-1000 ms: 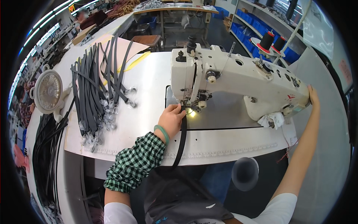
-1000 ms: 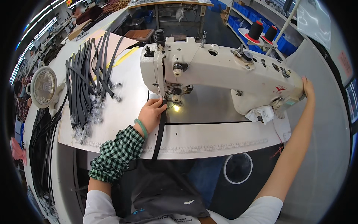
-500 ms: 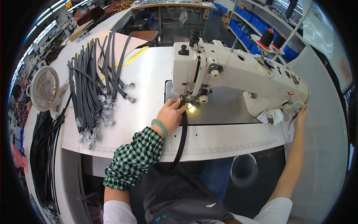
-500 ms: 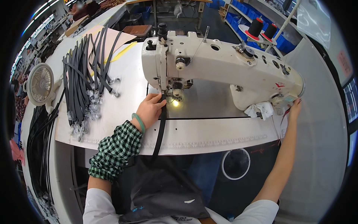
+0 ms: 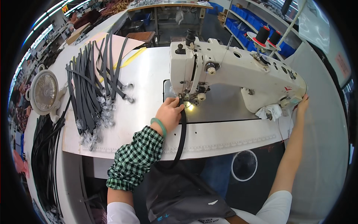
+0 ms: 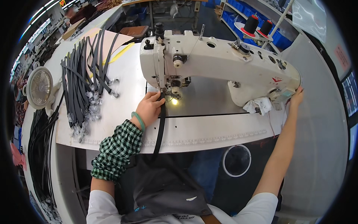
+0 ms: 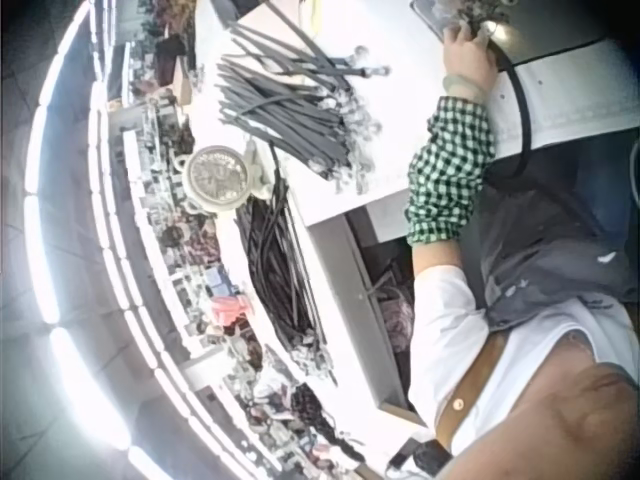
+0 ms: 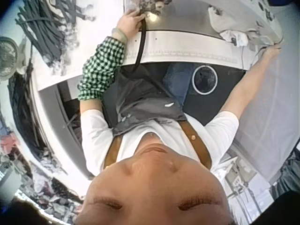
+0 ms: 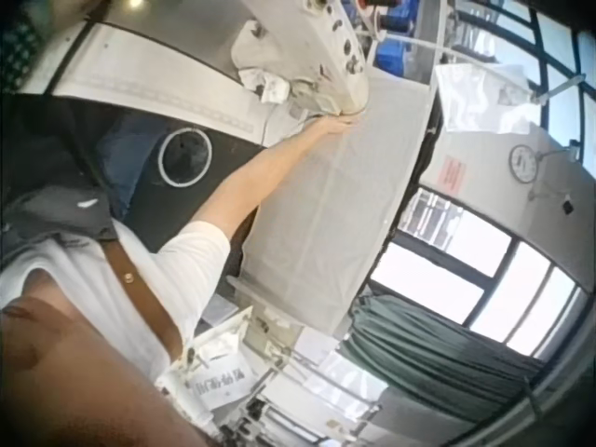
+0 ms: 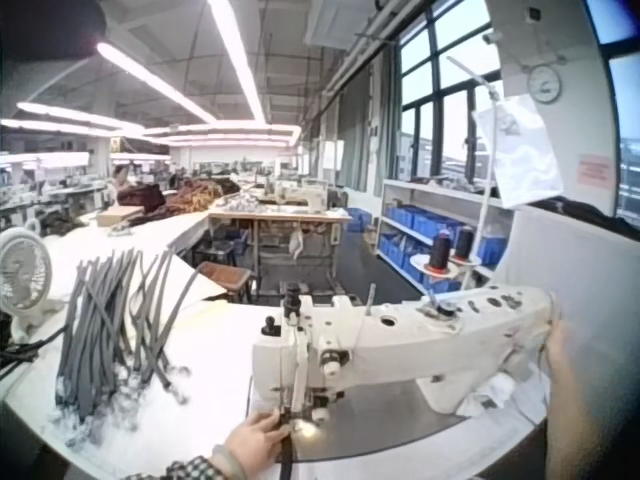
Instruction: The person operates an industrial sewing machine to stitch long, dark gray straps. They feed each strap through the machine, guide it under the needle, and then remove the finished piece to place it on a pile to the left. The process is repeated continuously with multiple straps.
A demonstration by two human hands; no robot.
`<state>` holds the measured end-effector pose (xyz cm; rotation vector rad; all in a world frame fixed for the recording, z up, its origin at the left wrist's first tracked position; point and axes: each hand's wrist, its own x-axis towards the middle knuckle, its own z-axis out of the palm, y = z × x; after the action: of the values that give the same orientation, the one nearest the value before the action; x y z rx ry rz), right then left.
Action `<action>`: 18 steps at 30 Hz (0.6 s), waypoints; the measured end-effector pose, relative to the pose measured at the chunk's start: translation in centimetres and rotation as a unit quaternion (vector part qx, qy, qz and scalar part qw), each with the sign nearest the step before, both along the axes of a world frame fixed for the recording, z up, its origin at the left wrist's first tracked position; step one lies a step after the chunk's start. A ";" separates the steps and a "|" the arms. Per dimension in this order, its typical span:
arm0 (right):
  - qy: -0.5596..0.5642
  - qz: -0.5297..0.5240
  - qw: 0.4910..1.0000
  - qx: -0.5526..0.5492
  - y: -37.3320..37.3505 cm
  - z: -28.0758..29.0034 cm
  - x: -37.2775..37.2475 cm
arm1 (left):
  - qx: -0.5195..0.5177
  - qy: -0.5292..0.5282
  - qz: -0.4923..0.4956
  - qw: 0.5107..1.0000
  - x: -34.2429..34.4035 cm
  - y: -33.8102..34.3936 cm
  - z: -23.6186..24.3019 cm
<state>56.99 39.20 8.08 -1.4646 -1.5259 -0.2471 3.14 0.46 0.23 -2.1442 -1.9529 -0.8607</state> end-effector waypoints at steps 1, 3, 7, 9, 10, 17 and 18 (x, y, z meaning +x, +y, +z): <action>0.052 0.028 0.998 0.016 -0.8 -2.2 -2.8 | -0.006 0.009 0.016 1.000 -0.3 -0.6 -0.1; 0.133 0.052 0.990 0.001 -2.1 -3.1 -4.7 | -0.007 0.022 0.024 0.999 -0.5 -0.9 -0.1; 0.150 0.068 0.985 -0.048 -2.6 -0.3 -4.8 | -0.001 0.024 0.021 0.999 -0.7 -1.0 -0.2; 0.084 0.049 0.994 -0.043 -2.0 1.2 -4.4 | 0.002 0.022 0.017 1.000 -0.7 -0.9 -0.2; 0.036 0.023 0.998 -0.045 -1.3 2.4 -3.6 | 0.006 0.021 0.013 1.000 -0.6 -0.6 -0.2; 0.045 0.036 0.988 -0.142 -0.5 2.0 -4.6 | 0.006 0.023 0.031 0.999 -0.9 -1.0 -0.4; 0.070 0.026 0.993 -0.093 -0.7 0.2 -3.4 | 0.007 0.026 0.026 0.999 -0.8 -0.5 -0.4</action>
<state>53.59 38.47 8.29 -1.5494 -1.5022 0.0291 2.35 -0.08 -0.15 -2.0781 -1.9623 -0.7999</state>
